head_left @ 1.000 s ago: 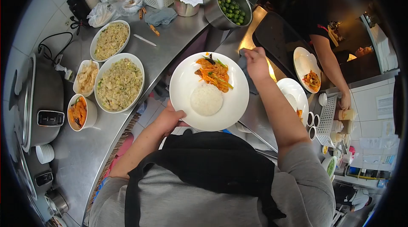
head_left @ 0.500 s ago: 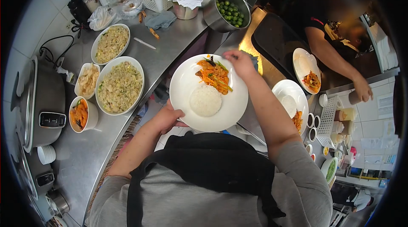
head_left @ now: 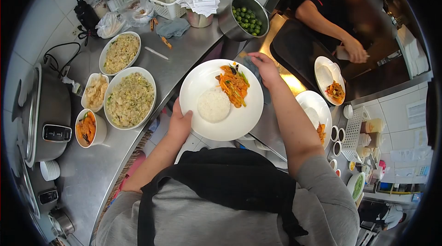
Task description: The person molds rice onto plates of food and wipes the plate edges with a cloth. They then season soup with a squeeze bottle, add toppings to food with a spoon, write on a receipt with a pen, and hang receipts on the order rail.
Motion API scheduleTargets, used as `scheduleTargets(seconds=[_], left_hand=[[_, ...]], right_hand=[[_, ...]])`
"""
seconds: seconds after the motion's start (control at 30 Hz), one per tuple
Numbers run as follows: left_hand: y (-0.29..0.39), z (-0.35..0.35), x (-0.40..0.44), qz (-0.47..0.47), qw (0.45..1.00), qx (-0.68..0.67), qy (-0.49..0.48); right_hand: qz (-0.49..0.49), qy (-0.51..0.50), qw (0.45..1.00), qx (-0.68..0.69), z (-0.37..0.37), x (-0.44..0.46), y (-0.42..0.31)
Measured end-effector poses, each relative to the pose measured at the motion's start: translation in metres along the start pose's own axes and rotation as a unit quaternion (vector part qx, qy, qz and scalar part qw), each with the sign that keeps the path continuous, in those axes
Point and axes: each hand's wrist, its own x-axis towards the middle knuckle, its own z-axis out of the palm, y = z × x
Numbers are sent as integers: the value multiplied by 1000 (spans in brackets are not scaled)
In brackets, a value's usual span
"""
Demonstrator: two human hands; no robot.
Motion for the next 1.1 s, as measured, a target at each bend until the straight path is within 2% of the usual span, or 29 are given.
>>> scheduleTargets(seconds=[0.07, 0.1, 0.17, 0.23, 0.3, 0.33, 0.4, 0.47, 0.53, 0.57, 0.6, 0.63, 0.67, 0.7, 0.83, 0.9, 0.93, 1.0, 1.03, 1.1], left_hand=[[2, 2, 9, -8, 1000, -22, 0], [3, 3, 15, -4, 1000, 2, -9], [4, 4, 24, 0, 999, 28, -21], [6, 8, 30, -3, 999, 37, -16], [10, 9, 32, -10, 999, 16, -28], [12, 9, 33, -18, 999, -5, -34], [13, 10, 33, -18, 999, -13, -34], [12, 11, 33, -19, 999, -22, -33], [13, 11, 33, -18, 999, -29, -27], [17, 12, 30, -17, 999, -29, -28], [24, 13, 27, -21, 999, -33, -29], [28, 13, 26, -25, 999, -38, -29], [26, 13, 27, -24, 999, -38, -28], [22, 13, 28, -12, 999, -17, -26], [18, 14, 28, -1, 999, 37, -9], [13, 15, 28, 4, 999, 31, -13], [11, 16, 30, 8, 1000, 23, -15], [20, 18, 26, 0, 1000, 26, -15], [23, 18, 26, -9, 999, 28, -14], [20, 19, 27, -6, 1000, 28, -12]], right_hand=[[-71, -98, 986, -111, 10, 3, -11], [-70, -96, 987, -110, 12, 3, -15], [-104, -204, 924, -307, 13, 2, -22], [-110, -201, 915, -332, 8, 1, -26], [-137, -203, 866, -436, -1, 2, -29], [-136, -200, 867, -437, -6, 2, -30], [-102, -215, 838, -490, -13, -2, -40], [-63, -225, 839, -492, -17, -6, -47], [-26, -235, 837, -493, -23, -9, -48], [34, -217, 904, -366, -29, -9, -45], [92, -194, 949, -229, -35, -9, -42], [90, -195, 949, -229, -41, -9, -39], [145, -184, 970, -67, -46, -10, -36], [196, -169, 961, 98, -48, -11, -32], [187, -156, 968, 60, -48, -19, -19], [210, -162, 944, 197, -53, -23, -27], [208, -162, 944, 198, -50, -24, -28], [160, -132, 973, 101, -43, -27, -23], [158, -131, 973, 102, -45, -24, -21], [104, -176, 978, -34, -55, -15, -15]])
